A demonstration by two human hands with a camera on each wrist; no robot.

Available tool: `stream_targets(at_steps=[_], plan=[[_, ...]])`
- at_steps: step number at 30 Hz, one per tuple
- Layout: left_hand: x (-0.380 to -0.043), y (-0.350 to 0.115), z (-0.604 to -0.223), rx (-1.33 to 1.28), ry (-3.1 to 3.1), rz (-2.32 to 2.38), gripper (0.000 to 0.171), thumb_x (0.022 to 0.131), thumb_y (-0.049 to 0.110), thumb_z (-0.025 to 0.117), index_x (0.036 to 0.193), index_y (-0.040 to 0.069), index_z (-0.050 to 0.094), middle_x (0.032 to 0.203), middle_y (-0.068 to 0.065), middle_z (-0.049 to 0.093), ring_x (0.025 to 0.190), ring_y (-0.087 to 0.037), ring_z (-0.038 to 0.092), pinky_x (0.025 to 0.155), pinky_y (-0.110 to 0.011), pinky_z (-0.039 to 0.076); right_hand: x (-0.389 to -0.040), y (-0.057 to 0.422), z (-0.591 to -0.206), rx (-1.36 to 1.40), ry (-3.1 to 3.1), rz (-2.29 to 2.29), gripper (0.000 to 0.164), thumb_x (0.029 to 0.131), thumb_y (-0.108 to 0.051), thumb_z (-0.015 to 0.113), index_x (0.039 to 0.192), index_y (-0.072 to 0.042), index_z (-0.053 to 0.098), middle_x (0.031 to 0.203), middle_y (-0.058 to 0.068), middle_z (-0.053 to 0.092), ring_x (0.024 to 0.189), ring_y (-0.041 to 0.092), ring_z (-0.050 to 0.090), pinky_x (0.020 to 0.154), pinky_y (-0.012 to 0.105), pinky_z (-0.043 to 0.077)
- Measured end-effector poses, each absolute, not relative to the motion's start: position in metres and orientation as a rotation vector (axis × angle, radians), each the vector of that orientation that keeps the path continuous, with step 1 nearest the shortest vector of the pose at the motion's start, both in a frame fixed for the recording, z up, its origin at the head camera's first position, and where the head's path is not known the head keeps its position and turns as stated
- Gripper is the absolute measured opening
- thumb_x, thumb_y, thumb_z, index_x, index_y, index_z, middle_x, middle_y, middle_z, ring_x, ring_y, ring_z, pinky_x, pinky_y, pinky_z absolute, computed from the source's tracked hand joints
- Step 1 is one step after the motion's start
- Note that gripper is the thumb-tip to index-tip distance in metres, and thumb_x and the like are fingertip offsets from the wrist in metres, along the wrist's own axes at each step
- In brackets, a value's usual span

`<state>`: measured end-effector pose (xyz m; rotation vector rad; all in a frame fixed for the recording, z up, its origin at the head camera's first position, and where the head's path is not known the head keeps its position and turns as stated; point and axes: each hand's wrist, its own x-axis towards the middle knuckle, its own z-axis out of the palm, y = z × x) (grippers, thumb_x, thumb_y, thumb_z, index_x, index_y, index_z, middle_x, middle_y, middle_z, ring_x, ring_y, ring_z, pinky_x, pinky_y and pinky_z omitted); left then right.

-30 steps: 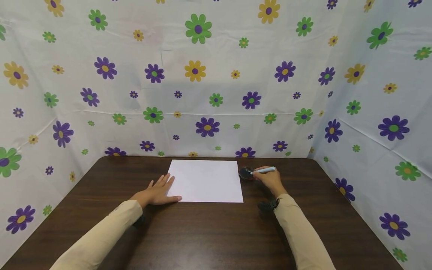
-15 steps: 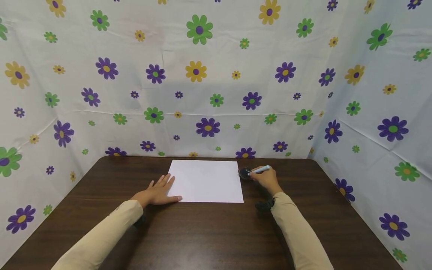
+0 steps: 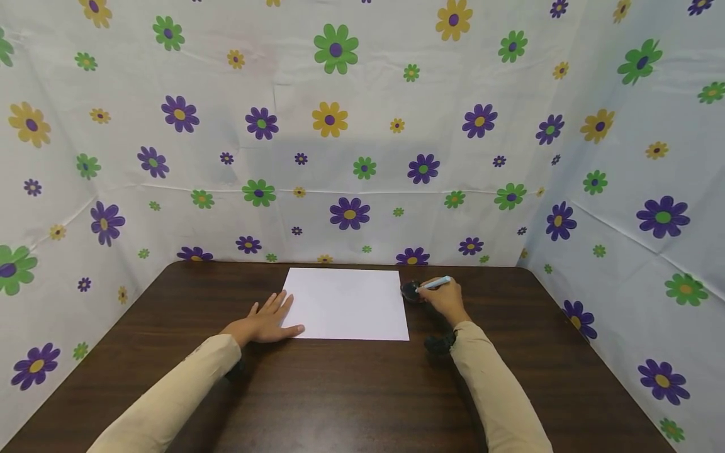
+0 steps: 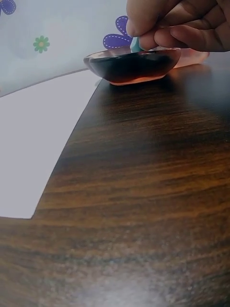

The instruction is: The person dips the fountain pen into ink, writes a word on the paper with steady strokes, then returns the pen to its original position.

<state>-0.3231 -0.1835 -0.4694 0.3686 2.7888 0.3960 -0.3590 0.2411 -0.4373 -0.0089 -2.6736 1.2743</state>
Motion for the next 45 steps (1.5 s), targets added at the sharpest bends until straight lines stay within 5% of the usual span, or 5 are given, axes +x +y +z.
stream_targets(at_steps=[16, 45], plan=[[-0.321, -0.182, -0.466, 0.364, 2.796, 0.38, 0.107, 0.079, 0.083, 0.036, 0.155, 0.015, 0.003, 0.161, -0.01, -0.007, 0.147, -0.032, -0.008, 0.112, -0.062, -0.007, -0.357, 0.252, -0.431, -0.025, -2.714, 1.179, 0.018, 0.084, -0.02, 0.074, 0.09, -0.003, 0.076, 0.07, 0.004, 0.072, 0.06, 0.009, 0.062, 0.055, 0.026, 0.046], [-0.322, -0.182, -0.464, 0.351, 2.782, 0.383, 0.109, 0.079, 0.084, 0.036, 0.155, 0.015, 0.002, 0.161, -0.01, -0.008, 0.147, -0.032, -0.009, 0.112, -0.062, -0.007, -0.361, 0.235, -0.434, -0.089, -2.69, 1.076, 0.021, 0.083, -0.022, 0.073, 0.093, -0.004, 0.077, 0.073, 0.008, 0.073, 0.068, 0.02, 0.065, 0.059, 0.027, 0.045]])
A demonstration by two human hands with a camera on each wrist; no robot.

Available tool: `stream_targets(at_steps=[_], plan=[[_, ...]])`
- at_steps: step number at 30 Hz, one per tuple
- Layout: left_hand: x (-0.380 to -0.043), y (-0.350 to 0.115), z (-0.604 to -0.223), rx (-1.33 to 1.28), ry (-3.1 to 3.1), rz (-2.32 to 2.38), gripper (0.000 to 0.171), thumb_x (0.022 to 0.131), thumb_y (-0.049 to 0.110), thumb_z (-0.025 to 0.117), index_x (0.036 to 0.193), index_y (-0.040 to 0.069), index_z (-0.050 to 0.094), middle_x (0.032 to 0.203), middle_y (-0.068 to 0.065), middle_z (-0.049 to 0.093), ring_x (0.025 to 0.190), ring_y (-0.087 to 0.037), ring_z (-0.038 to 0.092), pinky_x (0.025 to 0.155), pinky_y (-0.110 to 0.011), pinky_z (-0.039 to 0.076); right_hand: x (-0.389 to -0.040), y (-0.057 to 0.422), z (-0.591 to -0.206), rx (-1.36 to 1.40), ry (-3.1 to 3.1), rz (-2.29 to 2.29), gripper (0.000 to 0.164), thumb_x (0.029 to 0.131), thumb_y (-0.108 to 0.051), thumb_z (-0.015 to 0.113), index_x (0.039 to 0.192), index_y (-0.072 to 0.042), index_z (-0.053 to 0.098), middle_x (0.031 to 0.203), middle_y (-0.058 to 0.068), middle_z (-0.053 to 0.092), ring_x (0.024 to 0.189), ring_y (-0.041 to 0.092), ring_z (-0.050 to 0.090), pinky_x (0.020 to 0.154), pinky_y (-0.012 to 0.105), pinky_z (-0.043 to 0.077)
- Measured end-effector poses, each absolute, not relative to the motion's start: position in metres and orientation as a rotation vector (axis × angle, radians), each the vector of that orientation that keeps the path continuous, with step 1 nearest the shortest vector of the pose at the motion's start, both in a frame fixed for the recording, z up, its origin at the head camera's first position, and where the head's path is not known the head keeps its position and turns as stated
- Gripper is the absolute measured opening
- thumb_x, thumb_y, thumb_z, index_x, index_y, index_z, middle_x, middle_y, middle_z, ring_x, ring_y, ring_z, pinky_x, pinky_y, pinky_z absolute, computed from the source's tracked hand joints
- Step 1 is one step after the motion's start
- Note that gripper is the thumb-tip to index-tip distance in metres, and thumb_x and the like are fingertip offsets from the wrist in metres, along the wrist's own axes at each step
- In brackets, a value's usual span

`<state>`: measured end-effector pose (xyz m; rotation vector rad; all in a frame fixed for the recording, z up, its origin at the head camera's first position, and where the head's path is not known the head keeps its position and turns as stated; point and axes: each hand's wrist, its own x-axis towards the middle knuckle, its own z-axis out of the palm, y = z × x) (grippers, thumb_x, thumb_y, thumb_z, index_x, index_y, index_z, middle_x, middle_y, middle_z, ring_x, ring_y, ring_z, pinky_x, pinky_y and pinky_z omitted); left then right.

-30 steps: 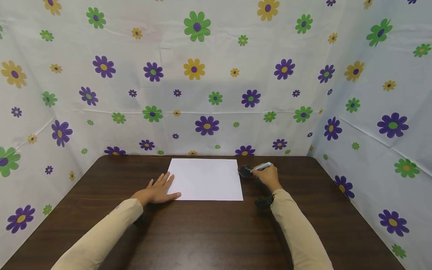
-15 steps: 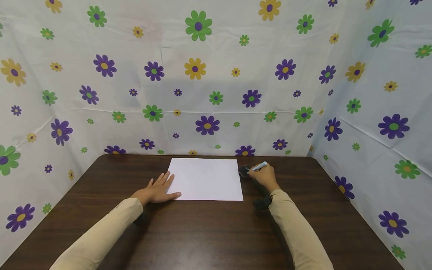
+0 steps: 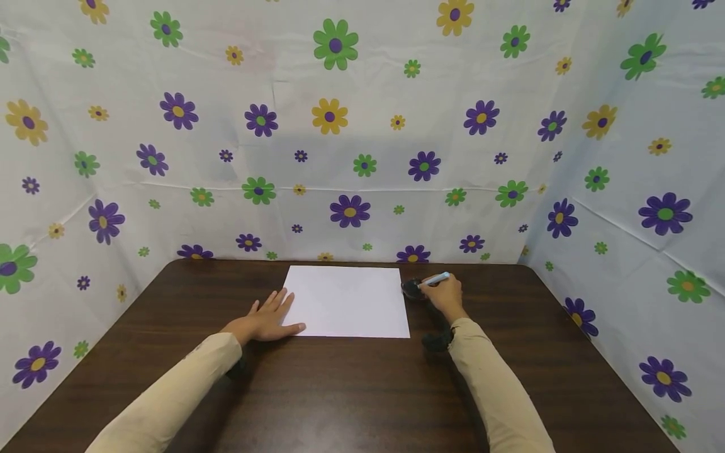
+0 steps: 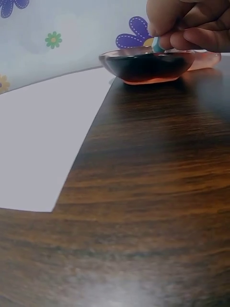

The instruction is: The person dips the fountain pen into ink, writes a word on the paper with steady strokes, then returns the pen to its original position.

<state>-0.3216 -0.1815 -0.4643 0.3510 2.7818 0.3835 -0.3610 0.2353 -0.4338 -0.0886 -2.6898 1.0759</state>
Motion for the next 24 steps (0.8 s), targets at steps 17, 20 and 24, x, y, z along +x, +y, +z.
stream_targets(at_steps=[17, 20, 24], plan=[[-0.3245, -0.1854, -0.4653, 0.351, 2.794, 0.381, 0.113, 0.076, 0.087, 0.034, 0.155, 0.013, 0.003, 0.161, -0.011, -0.007, 0.147, -0.034, -0.008, 0.111, -0.063, -0.009, -0.3571, 0.2367, -0.4242, -0.019, -2.764, 1.116, 0.018, 0.082, -0.019, 0.073, 0.088, -0.003, 0.076, 0.068, 0.004, 0.071, 0.059, 0.011, 0.063, 0.057, 0.026, 0.047], [-0.3246, -0.1843, -0.4648, 0.344, 2.786, 0.357, 0.109, 0.078, 0.086, 0.034, 0.155, 0.016, 0.001, 0.161, -0.009, -0.009, 0.147, -0.032, -0.01, 0.112, -0.061, -0.008, -0.3572, 0.2356, -0.4261, -0.016, -2.749, 1.13, 0.018, 0.082, -0.02, 0.073, 0.088, -0.003, 0.077, 0.069, 0.005, 0.072, 0.06, 0.011, 0.064, 0.058, 0.026, 0.048], [-0.3227, -0.182, -0.4646, 0.351, 2.78, 0.376, 0.11, 0.078, 0.085, 0.035, 0.155, 0.015, 0.001, 0.161, -0.01, -0.008, 0.147, -0.033, -0.009, 0.112, -0.061, -0.007, -0.357, 0.2353, -0.4296, -0.057, -2.722, 1.105, 0.02, 0.082, -0.021, 0.073, 0.088, -0.003, 0.077, 0.075, 0.01, 0.073, 0.065, 0.018, 0.065, 0.061, 0.031, 0.05]])
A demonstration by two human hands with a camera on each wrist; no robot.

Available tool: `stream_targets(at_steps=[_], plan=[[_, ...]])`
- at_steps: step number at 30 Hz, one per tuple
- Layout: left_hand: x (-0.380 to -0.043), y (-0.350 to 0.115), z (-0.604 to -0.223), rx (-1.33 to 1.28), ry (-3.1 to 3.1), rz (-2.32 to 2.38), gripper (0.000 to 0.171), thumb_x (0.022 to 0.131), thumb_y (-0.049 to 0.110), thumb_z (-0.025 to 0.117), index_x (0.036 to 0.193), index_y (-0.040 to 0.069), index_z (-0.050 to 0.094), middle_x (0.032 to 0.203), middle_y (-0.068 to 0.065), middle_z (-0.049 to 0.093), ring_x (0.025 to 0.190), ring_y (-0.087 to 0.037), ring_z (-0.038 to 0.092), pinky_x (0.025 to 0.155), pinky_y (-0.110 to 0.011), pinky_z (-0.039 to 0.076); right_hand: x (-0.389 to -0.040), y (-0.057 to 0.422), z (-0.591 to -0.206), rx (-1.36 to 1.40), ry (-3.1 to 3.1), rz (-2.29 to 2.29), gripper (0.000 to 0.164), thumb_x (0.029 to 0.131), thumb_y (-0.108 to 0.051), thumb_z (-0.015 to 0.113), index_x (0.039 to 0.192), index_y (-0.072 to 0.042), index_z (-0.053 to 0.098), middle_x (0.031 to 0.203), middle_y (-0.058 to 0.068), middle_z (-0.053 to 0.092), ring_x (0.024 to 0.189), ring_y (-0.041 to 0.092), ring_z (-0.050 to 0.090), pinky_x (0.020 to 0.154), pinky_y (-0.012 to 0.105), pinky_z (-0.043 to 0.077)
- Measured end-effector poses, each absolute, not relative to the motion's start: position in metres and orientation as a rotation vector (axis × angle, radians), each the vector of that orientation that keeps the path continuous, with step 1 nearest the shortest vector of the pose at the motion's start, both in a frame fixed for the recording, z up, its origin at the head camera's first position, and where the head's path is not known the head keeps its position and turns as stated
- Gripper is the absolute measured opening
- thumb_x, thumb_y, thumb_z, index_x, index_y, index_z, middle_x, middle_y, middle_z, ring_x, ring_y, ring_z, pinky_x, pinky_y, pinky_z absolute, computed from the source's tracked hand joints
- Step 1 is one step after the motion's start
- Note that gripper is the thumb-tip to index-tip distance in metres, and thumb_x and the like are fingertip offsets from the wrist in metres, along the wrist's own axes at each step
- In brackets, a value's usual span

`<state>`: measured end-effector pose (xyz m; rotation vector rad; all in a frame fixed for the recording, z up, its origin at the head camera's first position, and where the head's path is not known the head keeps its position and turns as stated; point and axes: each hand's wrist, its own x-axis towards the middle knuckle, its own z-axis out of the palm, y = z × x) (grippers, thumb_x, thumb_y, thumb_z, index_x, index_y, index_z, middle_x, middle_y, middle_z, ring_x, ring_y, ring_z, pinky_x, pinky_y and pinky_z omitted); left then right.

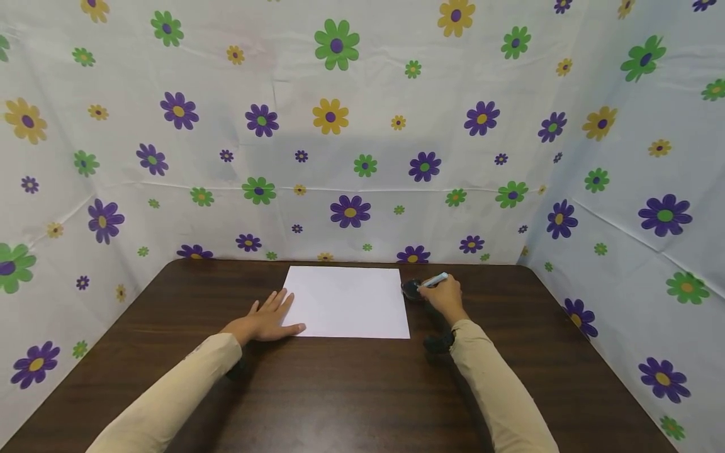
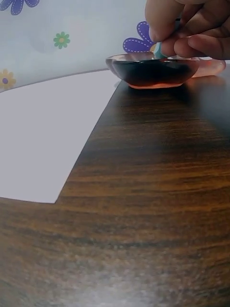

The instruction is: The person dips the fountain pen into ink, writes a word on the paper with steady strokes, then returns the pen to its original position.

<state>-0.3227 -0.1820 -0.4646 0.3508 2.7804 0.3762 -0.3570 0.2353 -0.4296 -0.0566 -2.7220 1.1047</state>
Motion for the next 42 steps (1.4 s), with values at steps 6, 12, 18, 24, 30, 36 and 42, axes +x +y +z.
stream_targets(at_steps=[6, 12, 18, 24, 30, 36, 42], plan=[[-0.318, -0.18, -0.464, 0.354, 2.784, 0.39, 0.109, 0.078, 0.084, 0.036, 0.155, 0.015, 0.003, 0.161, -0.01, -0.007, 0.147, -0.033, -0.008, 0.112, -0.061, -0.007, -0.356, 0.237, -0.431, -0.173, -2.704, 1.033, 0.026, 0.079, -0.024, 0.072, 0.087, 0.0, 0.075, 0.085, 0.019, 0.071, 0.075, 0.029, 0.065, 0.067, 0.042, 0.052], [-0.318, -0.18, -0.462, 0.357, 2.797, 0.405, 0.107, 0.08, 0.081, 0.039, 0.155, 0.013, 0.005, 0.161, -0.011, -0.005, 0.147, -0.034, -0.007, 0.112, -0.062, -0.006, -0.355, 0.237, -0.429, -0.146, -2.705, 1.025, 0.028, 0.079, -0.024, 0.072, 0.088, 0.003, 0.073, 0.085, 0.02, 0.071, 0.074, 0.028, 0.064, 0.065, 0.041, 0.051], [-0.311, -0.177, -0.448, 0.358, 2.771, 0.394, 0.104, 0.084, 0.077, 0.04, 0.155, 0.01, 0.005, 0.161, -0.015, -0.005, 0.146, -0.036, -0.008, 0.112, -0.061, -0.007, -0.355, 0.239, -0.429, -0.109, -2.718, 1.023, 0.023, 0.081, -0.024, 0.071, 0.088, -0.002, 0.075, 0.082, 0.015, 0.072, 0.07, 0.023, 0.062, 0.058, 0.033, 0.047], [-0.302, -0.173, -0.436, 0.369, 2.769, 0.407, 0.098, 0.088, 0.07, 0.043, 0.154, 0.006, 0.008, 0.16, -0.018, -0.002, 0.146, -0.039, -0.004, 0.112, -0.063, -0.005, -0.355, 0.239, -0.431, -0.091, -2.712, 1.028, 0.023, 0.082, -0.024, 0.071, 0.088, -0.002, 0.075, 0.082, 0.014, 0.072, 0.072, 0.024, 0.063, 0.062, 0.036, 0.05], [-0.301, -0.174, -0.436, 0.366, 2.765, 0.411, 0.099, 0.088, 0.071, 0.041, 0.155, 0.007, 0.007, 0.16, -0.017, -0.003, 0.146, -0.039, -0.005, 0.112, -0.063, -0.006, -0.355, 0.227, -0.428, -0.048, -2.628, 1.19, 0.021, 0.083, -0.02, 0.07, 0.092, -0.003, 0.075, 0.078, 0.009, 0.073, 0.064, 0.014, 0.068, 0.059, 0.026, 0.053], [-0.307, -0.177, -0.444, 0.378, 2.762, 0.458, 0.106, 0.083, 0.077, 0.042, 0.155, 0.007, 0.008, 0.16, -0.018, -0.003, 0.145, -0.04, -0.007, 0.11, -0.064, -0.009, -0.356, 0.204, -0.421, -0.014, -2.559, 1.454, 0.022, 0.084, -0.016, 0.071, 0.097, 0.002, 0.073, 0.081, 0.013, 0.073, 0.07, 0.024, 0.071, 0.061, 0.032, 0.057], [-0.307, -0.176, -0.444, 0.373, 2.769, 0.463, 0.107, 0.082, 0.078, 0.043, 0.154, 0.005, 0.011, 0.16, -0.02, 0.0, 0.145, -0.041, -0.005, 0.109, -0.065, -0.008, -0.358, 0.176, -0.42, 0.021, -2.552, 1.551, 0.02, 0.084, -0.014, 0.071, 0.097, 0.002, 0.073, 0.08, 0.01, 0.073, 0.077, 0.03, 0.07, 0.064, 0.03, 0.056]])
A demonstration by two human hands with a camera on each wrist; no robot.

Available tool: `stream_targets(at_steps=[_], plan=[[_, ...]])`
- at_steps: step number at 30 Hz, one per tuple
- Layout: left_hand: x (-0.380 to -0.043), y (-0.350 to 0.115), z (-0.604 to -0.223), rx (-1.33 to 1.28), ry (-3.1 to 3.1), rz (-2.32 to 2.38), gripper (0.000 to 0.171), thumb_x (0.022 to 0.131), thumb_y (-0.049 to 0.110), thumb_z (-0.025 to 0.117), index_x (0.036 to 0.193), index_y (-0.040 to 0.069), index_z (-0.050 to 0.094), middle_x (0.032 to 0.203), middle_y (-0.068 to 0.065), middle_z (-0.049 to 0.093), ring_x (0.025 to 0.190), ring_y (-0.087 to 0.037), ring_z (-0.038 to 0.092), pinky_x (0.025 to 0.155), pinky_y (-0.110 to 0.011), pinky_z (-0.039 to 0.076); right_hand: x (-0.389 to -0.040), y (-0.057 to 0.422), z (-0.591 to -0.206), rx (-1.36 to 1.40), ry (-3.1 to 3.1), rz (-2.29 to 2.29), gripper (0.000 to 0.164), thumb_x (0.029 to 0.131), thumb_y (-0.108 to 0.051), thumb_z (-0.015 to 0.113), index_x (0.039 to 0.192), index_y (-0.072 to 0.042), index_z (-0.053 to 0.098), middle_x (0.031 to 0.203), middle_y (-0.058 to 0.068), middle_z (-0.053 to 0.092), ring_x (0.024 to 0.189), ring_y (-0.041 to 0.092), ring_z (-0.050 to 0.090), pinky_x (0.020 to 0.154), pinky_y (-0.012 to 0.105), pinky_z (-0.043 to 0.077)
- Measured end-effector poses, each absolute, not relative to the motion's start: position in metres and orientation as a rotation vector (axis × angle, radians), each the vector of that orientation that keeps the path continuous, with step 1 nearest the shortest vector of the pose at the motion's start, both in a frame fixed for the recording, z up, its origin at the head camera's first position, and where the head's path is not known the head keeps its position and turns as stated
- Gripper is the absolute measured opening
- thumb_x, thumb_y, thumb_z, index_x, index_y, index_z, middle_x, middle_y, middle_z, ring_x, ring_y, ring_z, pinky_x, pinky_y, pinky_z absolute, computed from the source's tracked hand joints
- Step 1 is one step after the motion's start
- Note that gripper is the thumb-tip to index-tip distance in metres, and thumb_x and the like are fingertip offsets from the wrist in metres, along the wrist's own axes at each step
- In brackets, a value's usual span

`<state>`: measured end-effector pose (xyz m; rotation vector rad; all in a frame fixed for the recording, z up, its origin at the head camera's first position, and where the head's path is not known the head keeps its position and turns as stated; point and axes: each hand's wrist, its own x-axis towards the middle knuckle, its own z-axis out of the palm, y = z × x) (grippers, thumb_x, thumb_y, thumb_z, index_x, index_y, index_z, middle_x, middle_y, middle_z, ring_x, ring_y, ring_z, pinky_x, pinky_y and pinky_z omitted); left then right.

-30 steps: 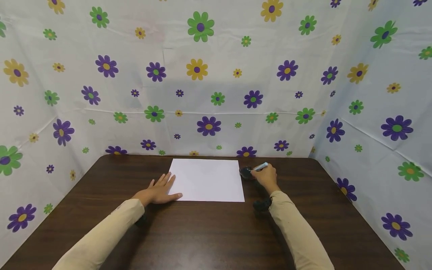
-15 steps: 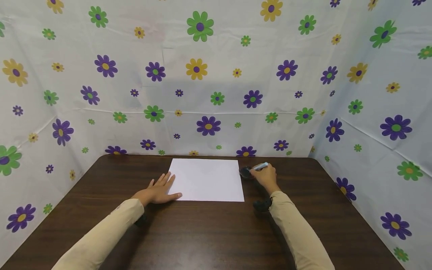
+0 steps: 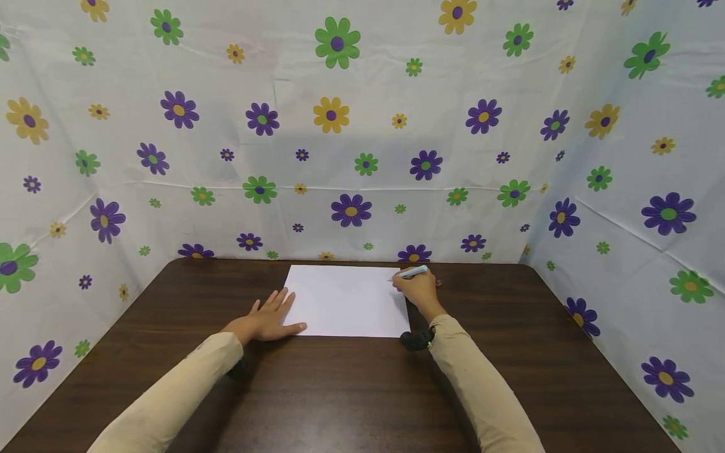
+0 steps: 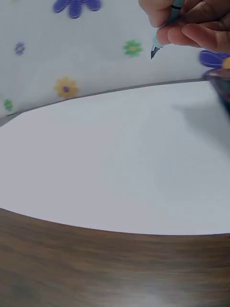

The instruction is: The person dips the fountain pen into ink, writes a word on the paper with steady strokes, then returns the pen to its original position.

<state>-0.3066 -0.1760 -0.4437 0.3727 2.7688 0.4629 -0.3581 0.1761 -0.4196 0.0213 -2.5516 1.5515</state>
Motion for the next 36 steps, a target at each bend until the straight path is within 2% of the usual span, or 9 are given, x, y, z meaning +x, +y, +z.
stream_targets(at_steps=[7, 15, 25, 30, 36], plan=[[-0.3, -0.172, -0.433, 0.364, 2.762, 0.43, 0.101, 0.087, 0.072, 0.043, 0.154, 0.006, 0.01, 0.16, -0.018, -0.001, 0.146, -0.039, -0.004, 0.111, -0.063, -0.007, -0.358, 0.137, -0.418, 0.084, -2.578, 1.53, 0.014, 0.081, -0.013, 0.073, 0.09, -0.003, 0.075, 0.073, 0.006, 0.073, 0.066, 0.021, 0.068, 0.057, 0.021, 0.05], [-0.314, -0.176, -0.456, 0.362, 2.777, 0.365, 0.105, 0.082, 0.08, 0.037, 0.155, 0.012, 0.002, 0.161, -0.012, -0.008, 0.147, -0.033, -0.009, 0.112, -0.061, -0.008, -0.36, 0.105, -0.428, 0.148, -2.613, 1.482, 0.008, 0.08, -0.014, 0.073, 0.084, -0.007, 0.076, 0.069, 0.003, 0.071, 0.059, 0.012, 0.065, 0.054, 0.022, 0.048], [-0.315, -0.177, -0.455, 0.349, 2.778, 0.385, 0.106, 0.082, 0.08, 0.038, 0.155, 0.013, 0.004, 0.161, -0.011, -0.007, 0.147, -0.032, -0.008, 0.112, -0.061, -0.008, -0.361, 0.08, -0.439, 0.126, -2.621, 1.526, 0.009, 0.08, -0.012, 0.075, 0.086, -0.005, 0.076, 0.069, 0.004, 0.072, 0.057, 0.011, 0.065, 0.053, 0.022, 0.049], [-0.31, -0.175, -0.447, 0.349, 2.769, 0.42, 0.107, 0.082, 0.079, 0.041, 0.155, 0.008, 0.008, 0.161, -0.016, -0.004, 0.146, -0.037, -0.006, 0.111, -0.063, -0.008, -0.359, 0.074, -0.44, 0.115, -2.63, 1.53, 0.01, 0.08, -0.012, 0.074, 0.087, -0.005, 0.076, 0.069, 0.004, 0.072, 0.056, 0.009, 0.064, 0.051, 0.021, 0.048], [-0.31, -0.176, -0.449, 0.327, 2.768, 0.433, 0.108, 0.08, 0.081, 0.039, 0.155, 0.012, 0.006, 0.161, -0.013, -0.005, 0.147, -0.035, -0.007, 0.111, -0.062, -0.008, -0.358, 0.067, -0.438, 0.116, -2.633, 1.53, 0.009, 0.08, -0.012, 0.075, 0.085, -0.005, 0.076, 0.066, 0.004, 0.071, 0.054, 0.009, 0.062, 0.051, 0.02, 0.047]])
